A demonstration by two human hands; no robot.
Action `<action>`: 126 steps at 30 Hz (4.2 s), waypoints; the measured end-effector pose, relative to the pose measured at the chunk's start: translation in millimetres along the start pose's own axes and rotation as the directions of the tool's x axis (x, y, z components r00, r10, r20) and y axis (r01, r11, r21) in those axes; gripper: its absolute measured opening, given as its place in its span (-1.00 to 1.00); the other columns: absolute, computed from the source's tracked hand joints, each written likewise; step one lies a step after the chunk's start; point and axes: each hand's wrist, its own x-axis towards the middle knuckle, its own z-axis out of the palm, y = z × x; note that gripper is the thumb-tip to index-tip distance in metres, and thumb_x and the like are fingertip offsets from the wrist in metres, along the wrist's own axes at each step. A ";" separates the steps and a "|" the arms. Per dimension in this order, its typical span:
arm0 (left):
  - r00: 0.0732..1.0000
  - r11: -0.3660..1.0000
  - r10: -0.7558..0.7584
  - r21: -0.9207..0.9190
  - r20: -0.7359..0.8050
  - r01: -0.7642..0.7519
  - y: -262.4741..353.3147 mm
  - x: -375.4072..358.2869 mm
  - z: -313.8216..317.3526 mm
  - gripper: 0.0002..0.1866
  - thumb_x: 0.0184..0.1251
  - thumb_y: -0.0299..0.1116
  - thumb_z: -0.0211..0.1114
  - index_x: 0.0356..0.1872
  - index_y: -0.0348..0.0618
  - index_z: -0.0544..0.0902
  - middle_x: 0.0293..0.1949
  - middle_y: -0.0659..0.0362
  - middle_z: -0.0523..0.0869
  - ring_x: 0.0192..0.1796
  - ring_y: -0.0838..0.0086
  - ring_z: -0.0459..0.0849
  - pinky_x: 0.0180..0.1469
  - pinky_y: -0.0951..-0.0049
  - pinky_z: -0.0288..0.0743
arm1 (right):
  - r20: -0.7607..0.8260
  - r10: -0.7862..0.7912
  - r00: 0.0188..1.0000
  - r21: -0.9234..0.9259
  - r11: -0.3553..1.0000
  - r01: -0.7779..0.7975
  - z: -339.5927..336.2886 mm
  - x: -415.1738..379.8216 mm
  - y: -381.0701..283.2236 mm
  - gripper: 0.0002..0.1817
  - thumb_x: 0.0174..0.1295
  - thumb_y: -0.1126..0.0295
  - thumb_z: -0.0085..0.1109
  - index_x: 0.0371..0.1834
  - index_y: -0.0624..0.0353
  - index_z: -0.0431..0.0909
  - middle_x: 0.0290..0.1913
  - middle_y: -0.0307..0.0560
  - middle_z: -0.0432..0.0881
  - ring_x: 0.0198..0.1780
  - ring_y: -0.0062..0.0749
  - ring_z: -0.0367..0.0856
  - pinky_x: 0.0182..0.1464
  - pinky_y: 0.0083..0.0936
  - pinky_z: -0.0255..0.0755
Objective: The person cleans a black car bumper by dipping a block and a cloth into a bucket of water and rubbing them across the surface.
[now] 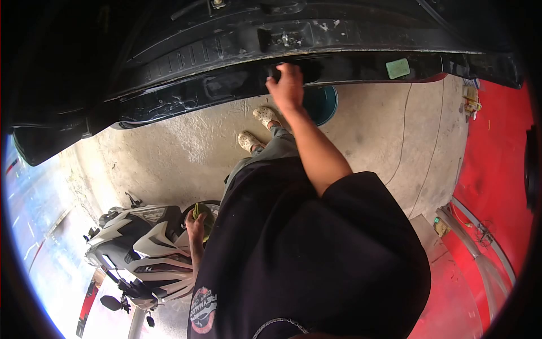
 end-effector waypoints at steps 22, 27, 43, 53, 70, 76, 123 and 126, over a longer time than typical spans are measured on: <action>0.996 0.996 0.087 -0.028 0.024 -0.087 3.7 27.2 -3.6 -0.50 0.15 -0.31 0.43 0.12 -0.33 0.66 -0.18 0.10 0.78 -0.15 0.39 0.73 -0.01 0.40 0.58 | 0.031 -0.200 0.979 -0.122 0.972 0.202 -53.1 -4.0 50.5 -0.56 0.07 0.41 0.44 0.04 0.14 0.54 0.01 0.03 0.62 0.09 0.08 0.55 0.16 -0.09 0.47; 0.997 0.997 0.073 0.020 0.021 -0.073 8.3 20.4 2.7 -0.49 0.15 -0.30 0.44 0.13 -0.32 0.66 -0.18 0.10 0.78 -0.15 0.39 0.73 -0.02 0.39 0.59 | 0.015 -0.231 0.973 -0.104 0.967 0.231 -44.6 -3.2 43.7 -0.54 0.04 0.39 0.45 0.03 0.13 0.53 0.00 -0.01 0.62 0.11 0.04 0.55 0.16 -0.10 0.46; 0.994 0.993 0.083 0.074 0.070 -0.088 8.6 13.7 4.6 -0.53 0.18 -0.29 0.44 0.10 -0.30 0.68 -0.15 0.08 0.79 -0.15 0.40 0.73 -0.01 0.39 0.58 | -0.002 -0.153 0.988 -0.038 0.987 0.153 -21.9 6.5 20.7 -0.57 0.02 0.39 0.48 -0.03 0.15 0.57 0.00 0.01 0.63 0.07 0.04 0.57 0.15 -0.13 0.47; 0.999 0.993 0.002 0.121 0.045 -0.007 -4.0 9.2 6.1 -0.52 0.18 -0.27 0.44 0.12 -0.27 0.69 -0.11 0.06 0.80 -0.10 0.37 0.76 0.02 0.37 0.60 | 0.016 -0.205 0.979 -0.005 0.979 0.205 -2.9 6.6 18.1 -0.56 0.01 0.40 0.48 -0.02 0.16 0.54 -0.02 0.00 0.63 0.10 0.00 0.55 0.17 -0.15 0.44; 0.997 0.997 0.069 0.034 0.046 -0.070 -9.5 7.2 7.5 -0.53 0.19 -0.27 0.44 0.10 -0.27 0.69 -0.16 0.06 0.80 -0.15 0.40 0.75 -0.02 0.37 0.61 | 0.132 -0.201 0.971 0.002 0.979 0.203 0.6 -39.1 10.6 -0.56 0.01 0.42 0.48 -0.02 0.16 0.54 -0.02 0.00 0.64 0.15 -0.01 0.55 0.21 -0.14 0.44; 0.992 0.997 0.073 -0.015 0.100 -0.072 -45.7 23.6 5.6 -0.54 0.19 -0.27 0.44 0.10 -0.28 0.68 -0.15 0.07 0.79 -0.14 0.40 0.73 -0.02 0.38 0.59 | 0.088 -0.152 0.984 0.053 0.988 0.148 15.6 -8.4 -12.5 -0.57 0.04 0.39 0.46 -0.01 0.16 0.53 0.00 0.03 0.59 0.10 0.06 0.55 0.13 -0.11 0.53; 0.994 0.995 0.081 0.052 0.077 -0.085 -2.5 16.7 8.7 -0.48 0.19 -0.28 0.43 0.17 -0.28 0.66 -0.12 0.05 0.80 -0.11 0.36 0.76 0.01 0.37 0.60 | 0.051 -0.087 0.995 -0.007 0.996 0.087 -1.1 -22.9 19.9 -0.51 0.04 0.33 0.49 0.06 0.10 0.55 0.03 0.13 0.54 0.12 0.09 0.54 0.11 -0.12 0.57; 0.993 0.998 0.062 0.013 0.101 -0.063 3.1 14.0 11.9 -0.50 0.20 -0.30 0.42 0.17 -0.30 0.65 -0.13 0.06 0.79 -0.13 0.37 0.75 -0.02 0.38 0.60 | -0.004 -0.105 0.994 -0.031 0.994 0.105 0.9 -1.7 17.9 -0.50 0.04 0.35 0.49 0.07 0.11 0.55 0.02 0.14 0.55 0.12 0.10 0.53 0.11 -0.11 0.56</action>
